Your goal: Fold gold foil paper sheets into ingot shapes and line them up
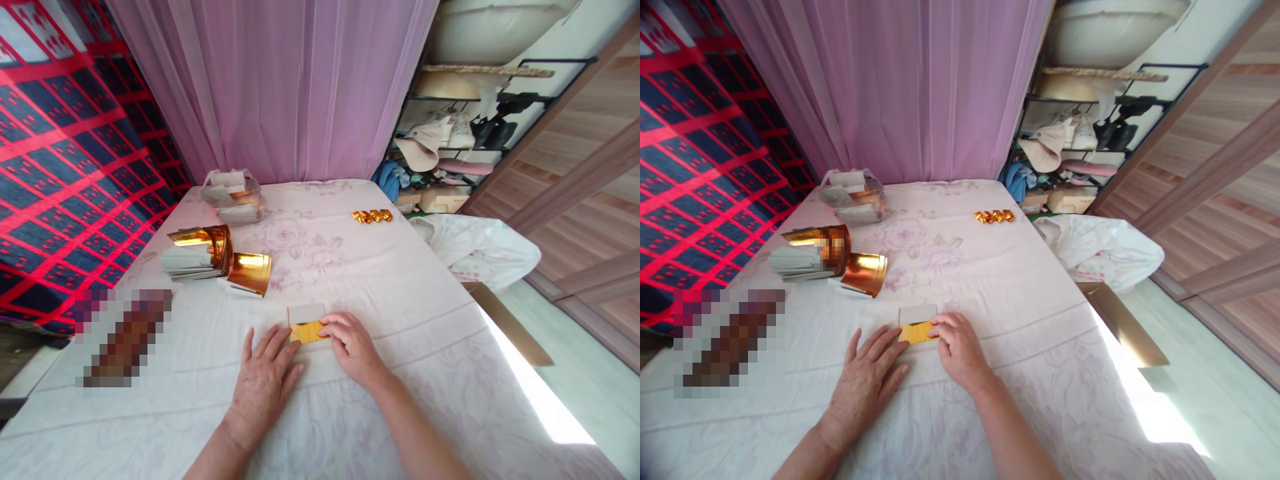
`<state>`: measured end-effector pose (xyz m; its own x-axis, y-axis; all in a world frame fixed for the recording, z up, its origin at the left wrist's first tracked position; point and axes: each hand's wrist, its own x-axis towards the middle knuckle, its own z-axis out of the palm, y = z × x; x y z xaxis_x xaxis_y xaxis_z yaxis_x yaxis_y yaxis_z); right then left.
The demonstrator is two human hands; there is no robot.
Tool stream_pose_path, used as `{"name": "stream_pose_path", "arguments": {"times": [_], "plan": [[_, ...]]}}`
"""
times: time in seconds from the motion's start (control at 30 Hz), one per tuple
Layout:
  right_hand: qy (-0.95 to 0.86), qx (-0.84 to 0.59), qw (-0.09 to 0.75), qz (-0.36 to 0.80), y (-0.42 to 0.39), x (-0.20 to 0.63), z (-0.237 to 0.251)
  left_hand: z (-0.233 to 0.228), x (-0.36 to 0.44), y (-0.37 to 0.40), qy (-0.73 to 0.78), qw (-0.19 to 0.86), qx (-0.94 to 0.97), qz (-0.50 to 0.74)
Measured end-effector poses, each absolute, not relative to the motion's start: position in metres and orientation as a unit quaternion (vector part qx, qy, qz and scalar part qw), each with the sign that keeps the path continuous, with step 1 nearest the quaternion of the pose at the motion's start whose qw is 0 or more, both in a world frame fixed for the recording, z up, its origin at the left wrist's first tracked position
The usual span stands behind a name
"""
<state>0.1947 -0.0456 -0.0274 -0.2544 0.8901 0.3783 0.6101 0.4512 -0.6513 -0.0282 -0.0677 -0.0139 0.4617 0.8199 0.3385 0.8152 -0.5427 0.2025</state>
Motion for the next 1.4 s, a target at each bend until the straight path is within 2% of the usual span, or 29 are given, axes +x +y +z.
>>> {"name": "stream_pose_path", "arguments": {"times": [0.37,0.6,0.8,1.13,1.4], "plan": [[-0.775,-0.502,0.354,0.152,-0.048,0.189,-0.022,-0.016,-0.027,-0.068,0.481,-0.003,0.860,0.169],[-0.813,-0.502,0.280,0.096,-0.057,0.179,-0.011,-0.017,-0.027,-0.070,0.477,-0.018,0.857,0.191],[-0.830,-0.498,0.232,0.094,-0.062,0.179,-0.012,-0.016,-0.029,-0.069,0.468,-0.016,0.867,0.172],[-0.846,-0.487,0.200,0.079,-0.069,0.179,-0.008,-0.019,-0.027,-0.067,0.481,0.020,0.857,0.183],[-0.824,-0.530,0.202,0.015,-0.070,0.185,-0.013,-0.012,-0.025,-0.066,0.498,0.039,0.851,0.164]]}}
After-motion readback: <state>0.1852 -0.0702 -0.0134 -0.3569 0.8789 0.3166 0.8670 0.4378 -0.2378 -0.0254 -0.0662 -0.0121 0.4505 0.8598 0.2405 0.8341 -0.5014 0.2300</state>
